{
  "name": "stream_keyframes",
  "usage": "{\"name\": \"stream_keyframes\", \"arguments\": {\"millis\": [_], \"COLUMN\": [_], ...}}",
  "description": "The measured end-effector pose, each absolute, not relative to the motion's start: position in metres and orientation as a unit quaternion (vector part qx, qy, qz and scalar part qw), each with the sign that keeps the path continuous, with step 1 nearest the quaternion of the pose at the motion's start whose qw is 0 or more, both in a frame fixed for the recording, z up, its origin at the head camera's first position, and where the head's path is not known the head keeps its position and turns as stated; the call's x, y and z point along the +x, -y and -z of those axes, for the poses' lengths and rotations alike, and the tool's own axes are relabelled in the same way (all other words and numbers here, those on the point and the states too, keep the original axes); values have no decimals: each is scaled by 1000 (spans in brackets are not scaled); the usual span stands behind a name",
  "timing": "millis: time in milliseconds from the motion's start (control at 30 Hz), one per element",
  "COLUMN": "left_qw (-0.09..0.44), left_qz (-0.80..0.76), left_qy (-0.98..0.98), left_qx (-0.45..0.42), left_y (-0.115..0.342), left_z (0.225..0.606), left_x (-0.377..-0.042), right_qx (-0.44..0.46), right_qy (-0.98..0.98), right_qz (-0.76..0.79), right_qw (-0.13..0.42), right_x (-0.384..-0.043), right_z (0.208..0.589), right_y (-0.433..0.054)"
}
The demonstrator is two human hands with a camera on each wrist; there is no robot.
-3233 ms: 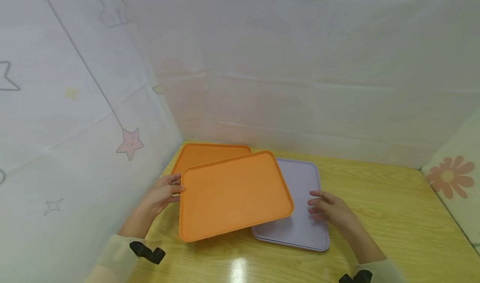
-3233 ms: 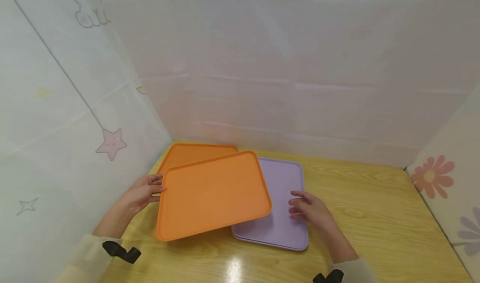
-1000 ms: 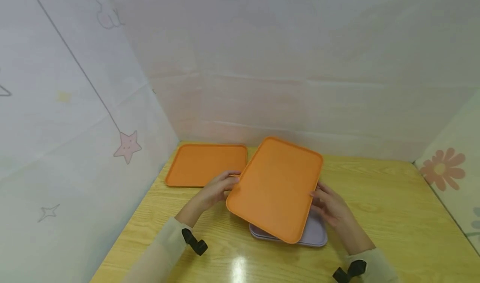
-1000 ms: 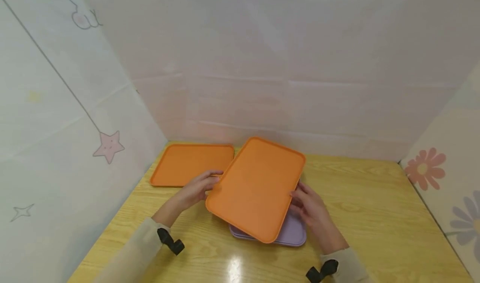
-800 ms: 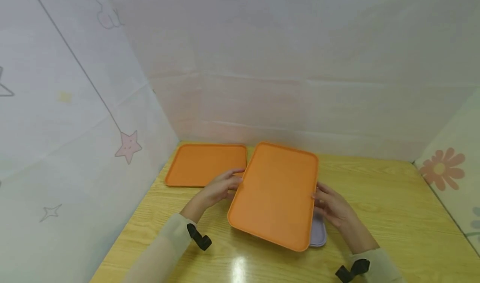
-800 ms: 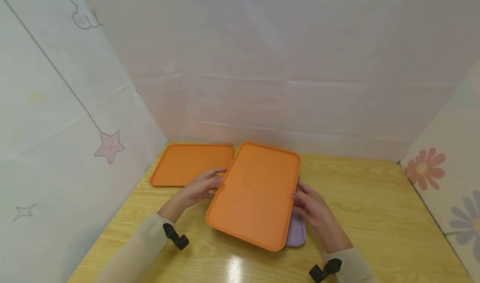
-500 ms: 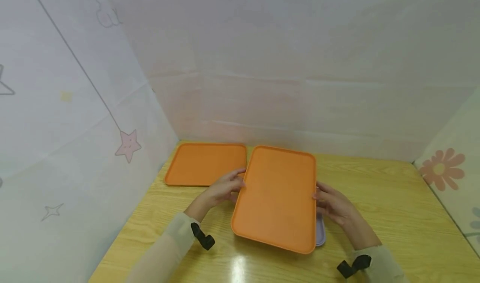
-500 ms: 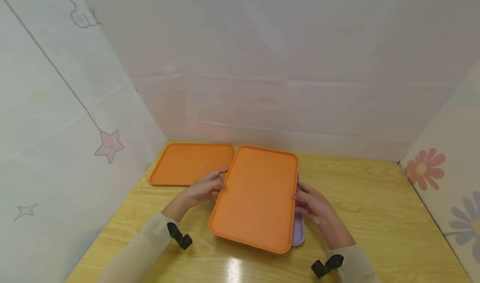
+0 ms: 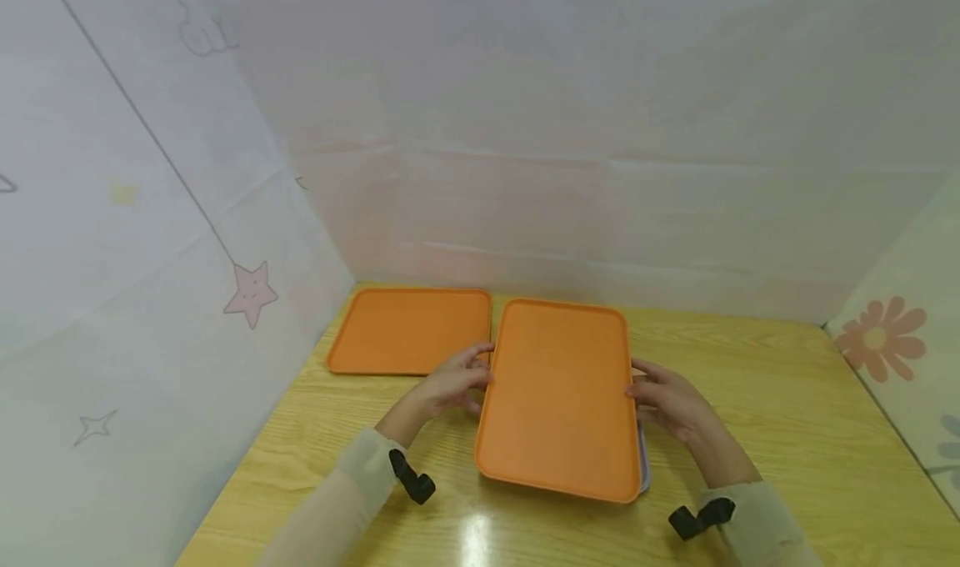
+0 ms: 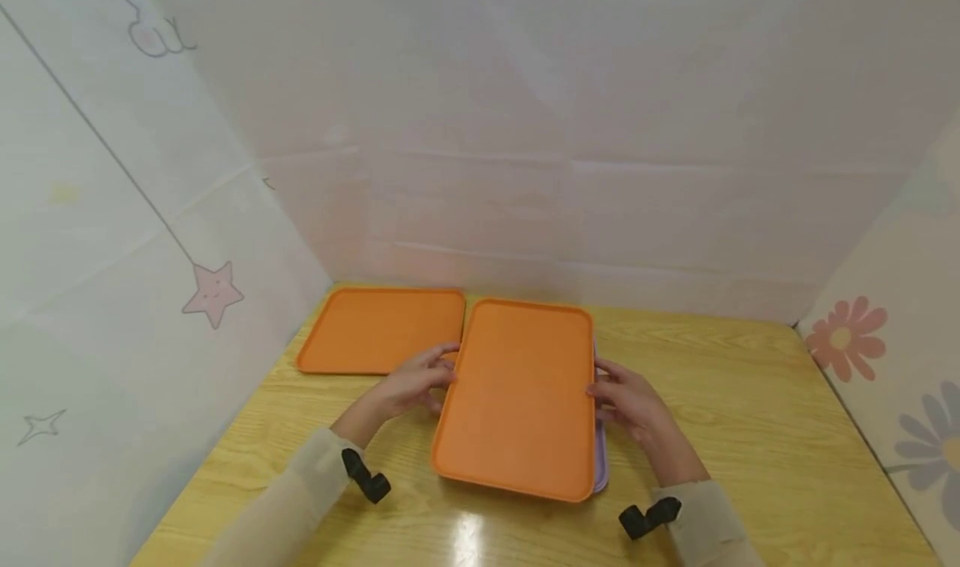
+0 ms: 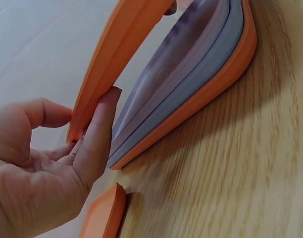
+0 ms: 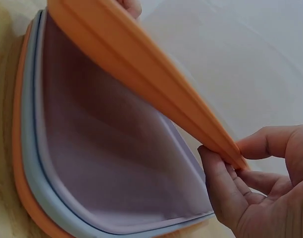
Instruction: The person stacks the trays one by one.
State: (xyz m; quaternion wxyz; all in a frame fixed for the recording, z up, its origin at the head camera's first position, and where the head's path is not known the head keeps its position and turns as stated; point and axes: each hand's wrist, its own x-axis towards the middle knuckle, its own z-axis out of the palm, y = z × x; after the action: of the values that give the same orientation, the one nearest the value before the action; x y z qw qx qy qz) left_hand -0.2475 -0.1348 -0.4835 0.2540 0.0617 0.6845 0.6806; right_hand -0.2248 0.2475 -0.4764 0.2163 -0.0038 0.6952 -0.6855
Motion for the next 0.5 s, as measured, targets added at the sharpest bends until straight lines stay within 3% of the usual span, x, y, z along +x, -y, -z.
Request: {"name": "stream_keyframes", "arguments": {"millis": [500], "left_qw": [248], "left_qz": [-669], "left_qy": [-698], "left_qx": [57], "left_y": [124], "left_z": [487], "left_x": [-250], "right_qx": [9], "right_qy": [-726], "right_qz": [658], "right_qw": [202], "right_x": [-231], "right_z": [477], "right_y": [-251]}}
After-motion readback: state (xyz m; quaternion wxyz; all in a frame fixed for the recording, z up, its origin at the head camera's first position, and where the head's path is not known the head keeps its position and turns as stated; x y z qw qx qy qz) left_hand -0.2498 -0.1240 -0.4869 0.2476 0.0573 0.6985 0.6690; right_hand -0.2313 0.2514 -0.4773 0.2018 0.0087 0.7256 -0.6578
